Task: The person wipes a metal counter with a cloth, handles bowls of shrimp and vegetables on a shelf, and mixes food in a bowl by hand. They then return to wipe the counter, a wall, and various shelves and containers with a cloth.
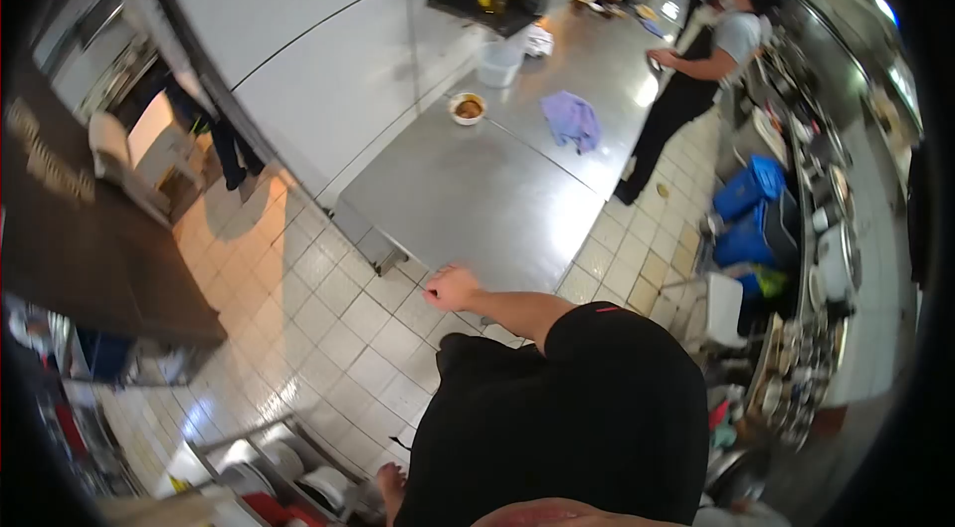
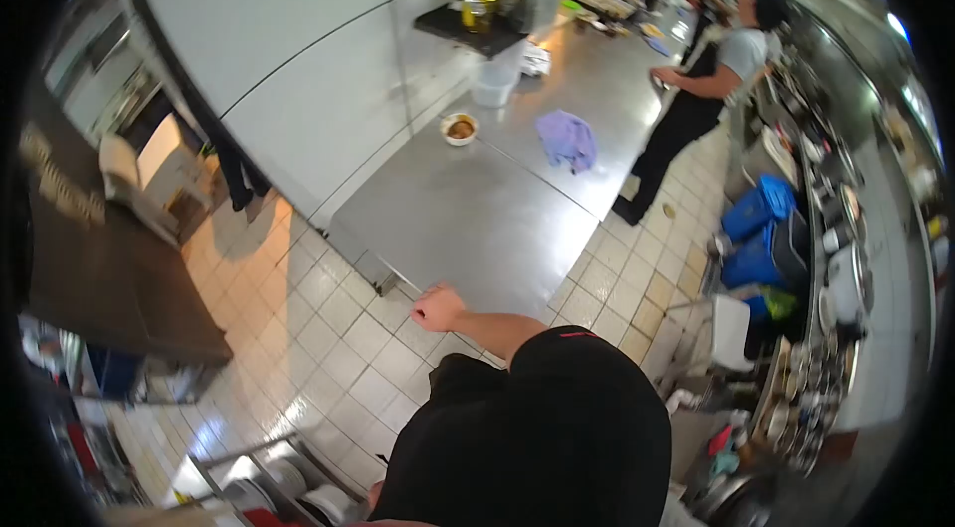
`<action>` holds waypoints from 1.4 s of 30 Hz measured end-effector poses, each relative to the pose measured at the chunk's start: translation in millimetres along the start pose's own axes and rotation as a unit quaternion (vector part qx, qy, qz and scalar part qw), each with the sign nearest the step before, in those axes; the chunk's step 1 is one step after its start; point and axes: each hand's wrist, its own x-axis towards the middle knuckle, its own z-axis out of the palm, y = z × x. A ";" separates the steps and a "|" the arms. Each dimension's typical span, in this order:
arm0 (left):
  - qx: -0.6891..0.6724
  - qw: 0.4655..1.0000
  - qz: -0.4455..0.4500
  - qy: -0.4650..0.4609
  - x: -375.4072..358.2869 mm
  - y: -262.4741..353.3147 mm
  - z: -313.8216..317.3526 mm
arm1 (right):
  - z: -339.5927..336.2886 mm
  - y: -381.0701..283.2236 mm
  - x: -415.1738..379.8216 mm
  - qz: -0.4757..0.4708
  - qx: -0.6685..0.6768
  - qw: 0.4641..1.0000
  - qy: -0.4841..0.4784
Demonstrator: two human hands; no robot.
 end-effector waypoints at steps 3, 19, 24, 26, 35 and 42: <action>-0.238 0.970 -0.032 0.028 38.1 57.0 -34.1 | 4.8 -0.4 -2.8 -0.005 -0.013 1.000 0.023; -0.174 0.985 -0.006 -0.004 156.3 33.2 -257.3 | 22.0 -10.4 96.6 -0.001 0.053 0.995 -0.079; -0.422 0.888 -0.175 0.057 197.9 -3.1 -315.6 | 38.5 -57.1 248.9 0.027 0.084 0.967 -0.240; -0.459 0.871 -0.138 0.113 222.7 -7.6 -337.5 | 64.4 -77.8 297.8 0.014 0.086 0.972 -0.219; -0.291 0.835 -0.060 0.463 268.9 -90.5 -452.8 | 147.3 -128.0 369.4 0.012 0.024 0.937 -0.349; -0.175 0.673 -0.367 0.618 181.5 -274.2 -522.5 | 224.9 -43.0 289.9 0.240 -0.087 0.850 -0.462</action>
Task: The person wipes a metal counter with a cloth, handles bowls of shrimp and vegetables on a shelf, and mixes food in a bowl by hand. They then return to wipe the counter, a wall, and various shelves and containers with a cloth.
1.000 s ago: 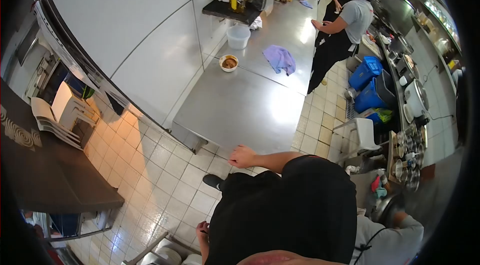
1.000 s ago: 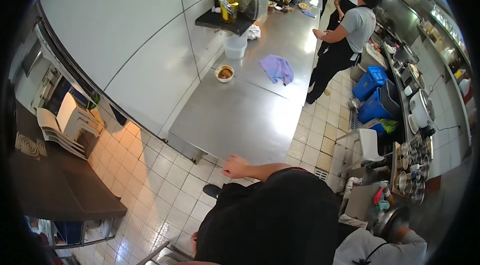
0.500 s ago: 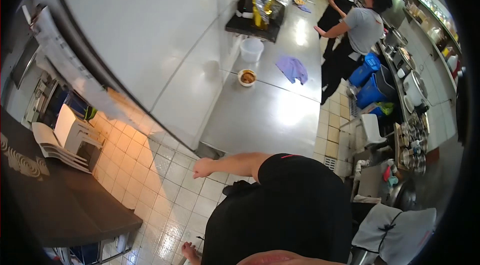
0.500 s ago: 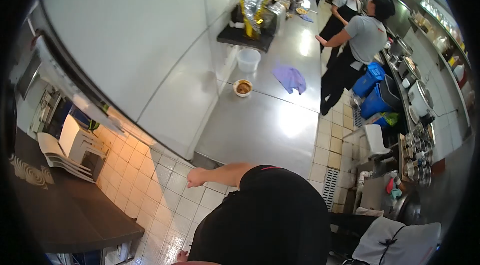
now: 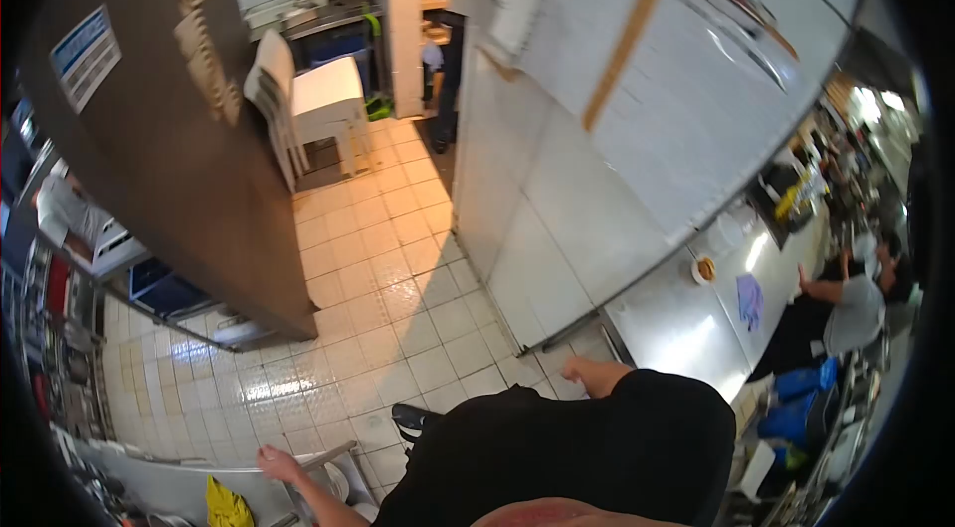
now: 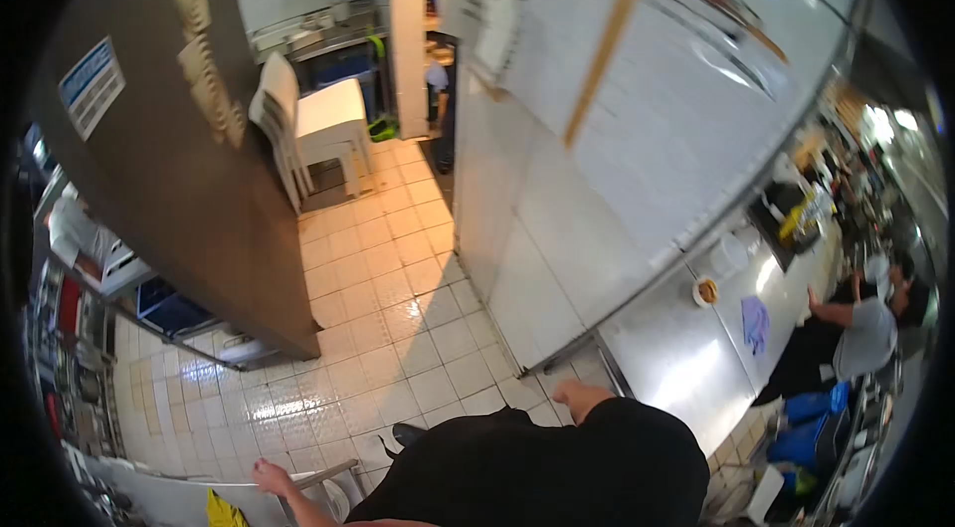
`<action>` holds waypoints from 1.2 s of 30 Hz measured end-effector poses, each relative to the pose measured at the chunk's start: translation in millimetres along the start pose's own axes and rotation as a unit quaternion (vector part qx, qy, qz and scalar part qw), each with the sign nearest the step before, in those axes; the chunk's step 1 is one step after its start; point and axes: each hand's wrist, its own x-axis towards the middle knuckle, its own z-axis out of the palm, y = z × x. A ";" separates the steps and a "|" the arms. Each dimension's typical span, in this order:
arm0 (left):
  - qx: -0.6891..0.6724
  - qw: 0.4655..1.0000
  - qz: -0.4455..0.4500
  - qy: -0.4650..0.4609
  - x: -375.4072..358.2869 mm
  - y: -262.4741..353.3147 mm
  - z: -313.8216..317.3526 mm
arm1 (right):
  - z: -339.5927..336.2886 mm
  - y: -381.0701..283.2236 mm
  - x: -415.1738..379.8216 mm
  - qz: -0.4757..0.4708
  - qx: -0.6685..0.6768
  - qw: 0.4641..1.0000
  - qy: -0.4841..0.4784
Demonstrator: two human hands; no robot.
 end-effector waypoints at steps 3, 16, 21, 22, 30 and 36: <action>0.148 0.968 -0.158 0.126 57.1 -45.1 -42.4 | -28.1 -62.2 -27.3 0.068 0.115 0.987 -0.085; 0.202 0.845 -0.473 0.148 112.9 -78.8 -81.1 | -141.8 -448.3 22.4 -0.298 -0.056 0.952 0.043; 0.210 0.857 -0.439 0.167 151.2 -65.7 -60.7 | -185.3 -521.7 48.7 -0.276 -0.087 0.957 0.033; 0.208 0.859 -0.435 0.170 159.3 -62.7 -56.6 | -192.7 -531.3 54.3 -0.272 -0.091 0.957 0.042; 0.204 0.877 -0.395 0.180 246.1 -30.5 -36.4 | -226.0 -596.9 137.6 -0.178 -0.235 0.946 -0.136; 0.205 0.887 -0.377 0.169 283.5 -41.6 -31.0 | -270.3 -724.3 155.9 -0.201 -0.146 0.969 -0.013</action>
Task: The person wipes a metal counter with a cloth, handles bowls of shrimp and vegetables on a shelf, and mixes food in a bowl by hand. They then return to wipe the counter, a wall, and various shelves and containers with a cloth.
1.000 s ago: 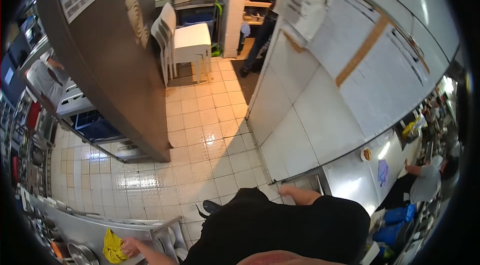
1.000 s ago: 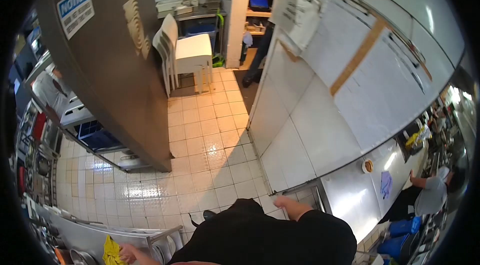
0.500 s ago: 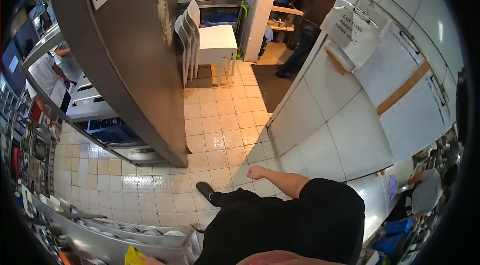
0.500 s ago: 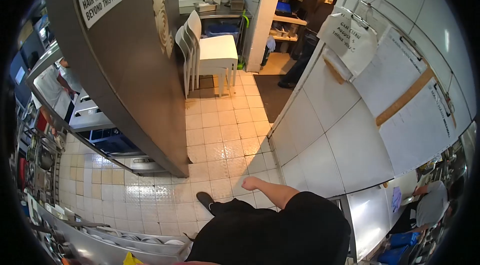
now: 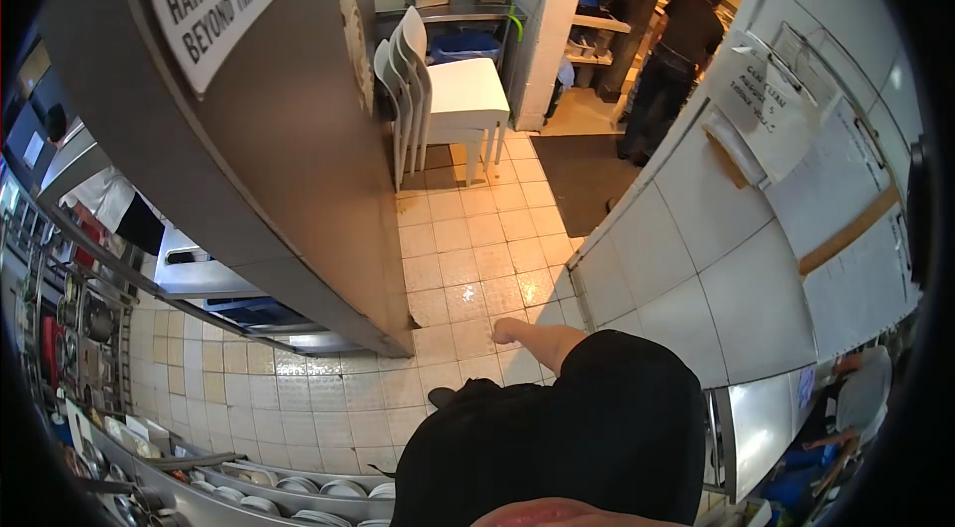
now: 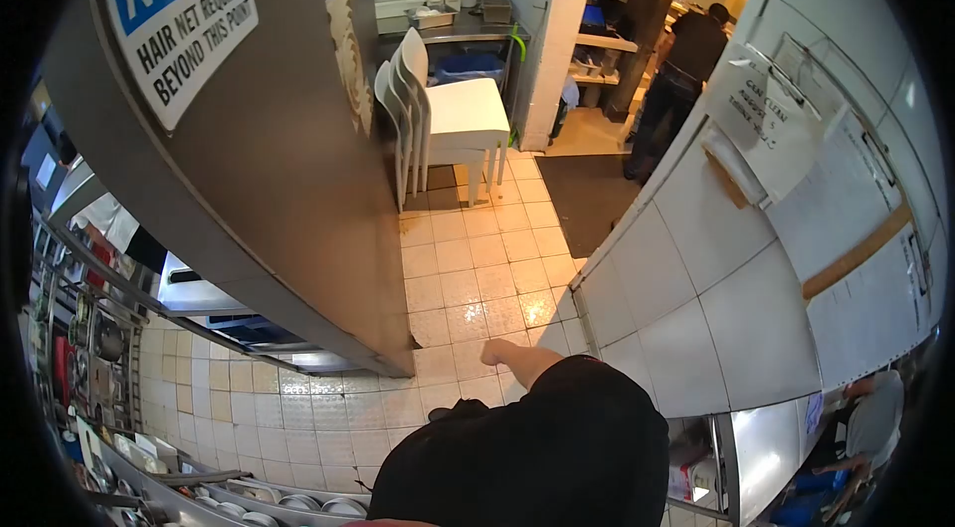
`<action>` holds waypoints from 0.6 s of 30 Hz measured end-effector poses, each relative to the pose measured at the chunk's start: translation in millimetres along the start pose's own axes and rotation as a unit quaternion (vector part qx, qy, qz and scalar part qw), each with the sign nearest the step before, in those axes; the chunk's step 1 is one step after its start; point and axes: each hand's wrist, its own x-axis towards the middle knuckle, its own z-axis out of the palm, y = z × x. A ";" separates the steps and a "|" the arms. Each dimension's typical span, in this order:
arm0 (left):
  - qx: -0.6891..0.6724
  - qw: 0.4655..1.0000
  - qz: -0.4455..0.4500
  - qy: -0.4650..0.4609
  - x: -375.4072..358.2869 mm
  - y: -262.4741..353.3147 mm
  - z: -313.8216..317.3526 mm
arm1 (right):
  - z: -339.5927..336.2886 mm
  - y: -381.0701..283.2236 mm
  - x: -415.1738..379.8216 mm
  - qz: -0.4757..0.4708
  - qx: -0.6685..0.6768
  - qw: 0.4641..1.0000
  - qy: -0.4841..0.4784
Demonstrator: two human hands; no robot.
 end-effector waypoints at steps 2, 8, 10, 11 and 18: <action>0.001 1.000 -0.006 -0.005 2.7 -4.5 5.0 | -21.4 -38.7 23.5 -0.038 -0.025 0.999 -0.006; 0.009 0.989 -0.081 -0.119 16.4 -125.6 12.1 | -25.1 -134.0 43.3 -0.214 0.000 0.971 0.102; -0.015 0.990 -0.033 0.134 5.4 -159.2 60.5 | -25.6 -158.5 42.4 -0.185 -0.029 0.982 -0.040; -0.028 0.997 -0.025 0.067 10.1 -141.1 34.9 | -15.1 -160.4 52.2 -0.171 -0.009 0.983 -0.065; -0.007 1.000 0.005 -0.009 60.3 -114.8 41.1 | 16.3 -203.2 67.3 -0.108 -0.067 0.981 -0.149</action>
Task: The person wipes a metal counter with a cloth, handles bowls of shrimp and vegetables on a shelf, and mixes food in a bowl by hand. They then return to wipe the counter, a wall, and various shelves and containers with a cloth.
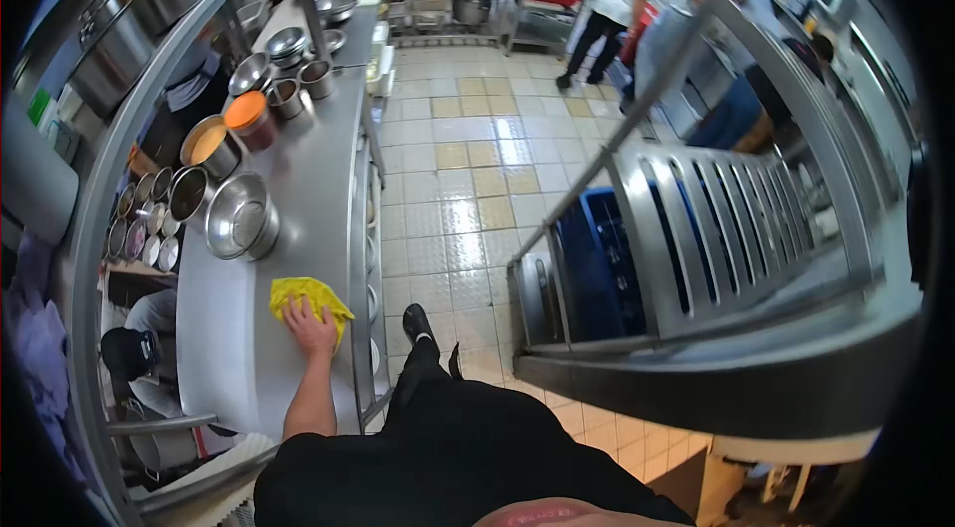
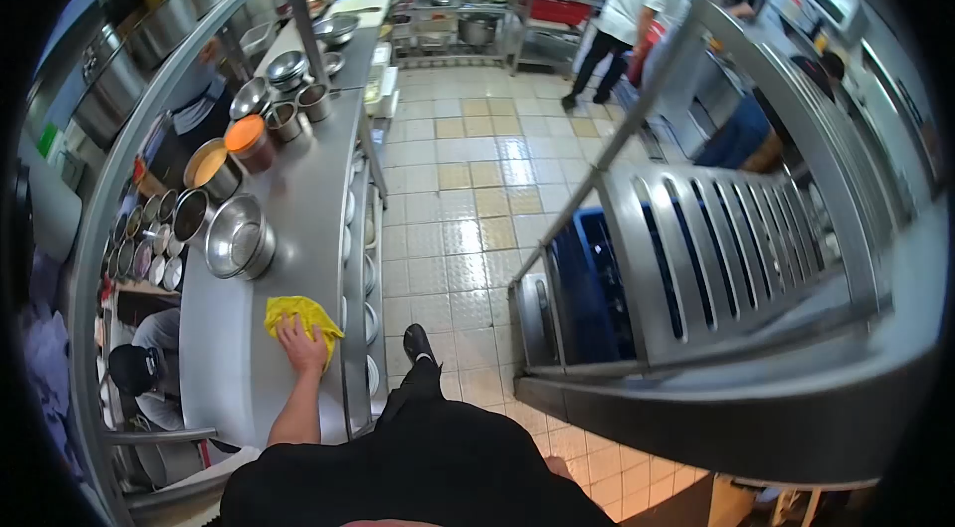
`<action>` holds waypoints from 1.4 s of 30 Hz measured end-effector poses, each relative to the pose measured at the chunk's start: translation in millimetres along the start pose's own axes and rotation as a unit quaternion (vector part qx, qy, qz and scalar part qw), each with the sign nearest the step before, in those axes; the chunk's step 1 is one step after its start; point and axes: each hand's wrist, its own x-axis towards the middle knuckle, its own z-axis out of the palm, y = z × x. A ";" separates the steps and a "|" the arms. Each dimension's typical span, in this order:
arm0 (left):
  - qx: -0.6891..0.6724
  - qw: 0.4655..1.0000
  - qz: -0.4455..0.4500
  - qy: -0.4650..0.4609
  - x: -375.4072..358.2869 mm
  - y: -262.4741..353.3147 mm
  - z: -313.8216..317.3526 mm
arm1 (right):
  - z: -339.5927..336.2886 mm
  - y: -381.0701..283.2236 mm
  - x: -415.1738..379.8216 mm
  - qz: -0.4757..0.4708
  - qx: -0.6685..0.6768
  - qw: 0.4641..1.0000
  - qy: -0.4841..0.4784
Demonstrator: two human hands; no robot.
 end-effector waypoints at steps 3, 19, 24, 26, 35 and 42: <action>-0.036 0.994 0.088 -0.047 27.7 5.5 7.8 | -4.1 -66.1 18.4 -0.012 -0.030 0.999 -0.011; 0.036 0.978 0.093 -0.182 237.6 143.9 88.3 | -65.8 -505.8 102.8 -0.238 -0.032 0.969 0.063; 0.043 0.966 0.167 -0.192 318.6 160.1 126.3 | -80.3 -540.1 161.0 -0.249 -0.166 0.950 0.090; 0.082 0.961 0.163 -0.209 348.5 188.7 113.7 | -89.6 -564.3 178.6 -0.235 -0.154 0.956 0.084; 0.054 0.971 0.175 -0.152 468.0 221.0 191.0 | -150.8 -669.4 285.7 -0.243 -0.104 0.961 0.083; 0.072 0.975 0.079 -0.195 541.8 283.9 197.5 | -176.1 -777.7 343.3 -0.211 -0.025 0.977 -0.034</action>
